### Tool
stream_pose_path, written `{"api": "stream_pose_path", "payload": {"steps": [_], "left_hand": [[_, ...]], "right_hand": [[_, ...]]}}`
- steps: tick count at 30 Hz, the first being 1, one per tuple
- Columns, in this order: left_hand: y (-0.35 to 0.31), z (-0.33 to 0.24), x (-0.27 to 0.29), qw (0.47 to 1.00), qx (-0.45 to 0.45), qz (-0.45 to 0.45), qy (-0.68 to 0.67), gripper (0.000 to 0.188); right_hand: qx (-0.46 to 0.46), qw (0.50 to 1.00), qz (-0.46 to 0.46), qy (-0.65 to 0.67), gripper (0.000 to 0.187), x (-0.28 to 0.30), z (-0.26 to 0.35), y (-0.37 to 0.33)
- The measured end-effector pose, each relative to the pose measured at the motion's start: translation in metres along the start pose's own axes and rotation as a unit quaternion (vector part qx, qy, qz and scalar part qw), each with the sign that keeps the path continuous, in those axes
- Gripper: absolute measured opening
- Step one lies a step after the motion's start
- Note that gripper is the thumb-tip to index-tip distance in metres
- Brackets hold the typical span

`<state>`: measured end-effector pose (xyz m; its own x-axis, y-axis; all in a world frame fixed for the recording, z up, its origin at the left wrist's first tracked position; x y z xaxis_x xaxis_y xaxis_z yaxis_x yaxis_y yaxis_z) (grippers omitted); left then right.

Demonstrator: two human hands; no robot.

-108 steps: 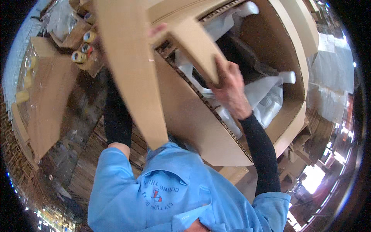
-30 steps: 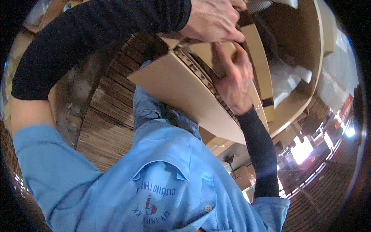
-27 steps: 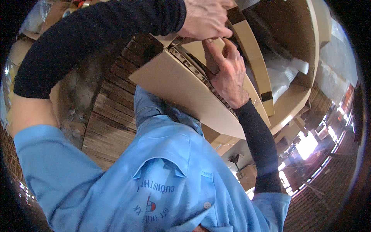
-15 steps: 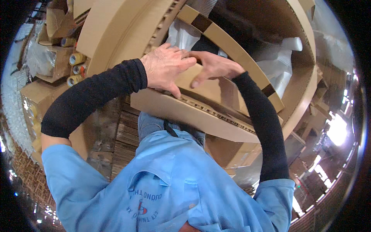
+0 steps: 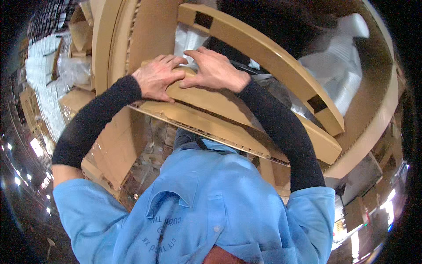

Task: The person packs a large cardboard box with a chair wrapped in plastic and foam protectors, then seals the box with packing tape. The person places cardboard dividers inside, closes the flaps, and applies tape to secure the box.

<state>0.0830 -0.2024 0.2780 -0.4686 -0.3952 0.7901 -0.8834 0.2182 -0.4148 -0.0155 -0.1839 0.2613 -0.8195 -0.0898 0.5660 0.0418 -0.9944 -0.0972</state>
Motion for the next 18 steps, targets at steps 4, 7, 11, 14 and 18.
{"api": "stream_pose_path", "payload": {"steps": [4, 7, 11, 14, 18], "left_hand": [[0.003, -0.03, 0.025, 0.993, 0.001, -0.062, -0.101, 0.058], [0.017, -0.026, 0.009, 0.993, 0.039, -0.105, -0.037, 0.052], [0.032, -0.032, -0.008, 0.997, 0.022, -0.068, -0.006, 0.046], [0.037, -0.019, -0.01, 0.994, 0.01, -0.107, -0.002, 0.046], [0.031, -0.026, -0.003, 0.988, 0.024, -0.152, 0.016, 0.048]], "right_hand": [[-0.023, 0.999, -0.003, -0.025, 0.063, 0.106, -0.007, -0.14], [-0.13, 0.971, -0.028, -0.196, 0.049, 0.154, -0.038, -0.284], [-0.186, 0.962, -0.033, -0.199, 0.04, 0.142, -0.083, -0.335], [-0.166, 0.962, -0.071, -0.202, 0.037, 0.143, -0.086, -0.339], [-0.158, 0.962, -0.101, -0.197, 0.037, 0.141, -0.079, -0.341]]}}
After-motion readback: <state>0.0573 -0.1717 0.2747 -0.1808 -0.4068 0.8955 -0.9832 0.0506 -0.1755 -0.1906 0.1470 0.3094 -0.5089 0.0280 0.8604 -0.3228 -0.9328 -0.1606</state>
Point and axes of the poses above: each hand's wrist, its own y-axis towards the middle knuckle, its own x-axis out of the back of the hand, z = x × y, the point moved 10 cm from there along y, towards the middle knuckle, and after that the axes turned 1 degree about x, right-handed, at the moved point
